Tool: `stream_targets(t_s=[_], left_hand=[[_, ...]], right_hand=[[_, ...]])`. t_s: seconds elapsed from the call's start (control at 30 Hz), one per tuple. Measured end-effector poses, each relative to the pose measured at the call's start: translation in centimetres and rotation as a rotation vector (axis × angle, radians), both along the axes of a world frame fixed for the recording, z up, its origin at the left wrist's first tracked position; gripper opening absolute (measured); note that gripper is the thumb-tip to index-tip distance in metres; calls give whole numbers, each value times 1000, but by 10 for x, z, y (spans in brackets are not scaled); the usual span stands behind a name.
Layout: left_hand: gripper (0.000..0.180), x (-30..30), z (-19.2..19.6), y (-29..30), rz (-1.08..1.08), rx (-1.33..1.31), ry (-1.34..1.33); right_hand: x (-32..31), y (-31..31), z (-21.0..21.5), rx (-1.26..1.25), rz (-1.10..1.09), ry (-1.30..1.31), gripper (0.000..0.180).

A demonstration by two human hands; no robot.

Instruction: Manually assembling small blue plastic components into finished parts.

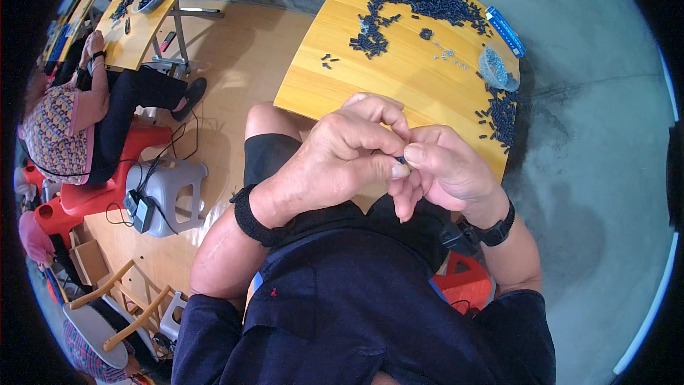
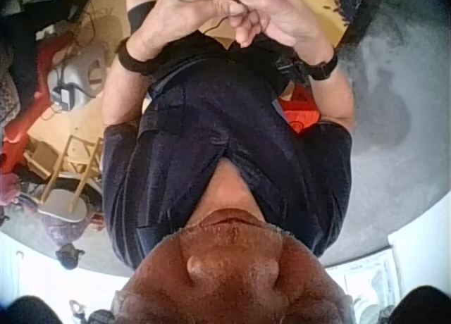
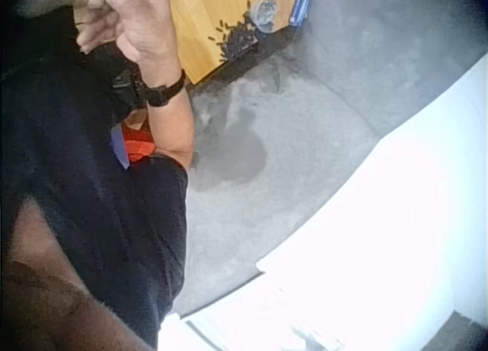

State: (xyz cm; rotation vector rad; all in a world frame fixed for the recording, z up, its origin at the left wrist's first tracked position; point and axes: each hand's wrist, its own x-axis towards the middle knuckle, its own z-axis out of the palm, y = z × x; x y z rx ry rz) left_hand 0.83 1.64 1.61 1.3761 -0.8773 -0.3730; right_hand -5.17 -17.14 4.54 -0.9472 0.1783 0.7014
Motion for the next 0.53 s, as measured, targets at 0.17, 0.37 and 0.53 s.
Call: stream_targets(t_s=[0.17, 0.37, 0.53], left_hand=[[15, 1, 1, -1, -131, -22, 59], [11, 1, 5, -3, -175, -35, -8], [10, 2, 6, -4, -206, -8, -18]], right_hand=[[0, -2, -9, 51, 92, 0, 32], [-2, -2, -13, 139, 146, 3, 30], [-5, -1, -12, 93, 311, 37, 31]])
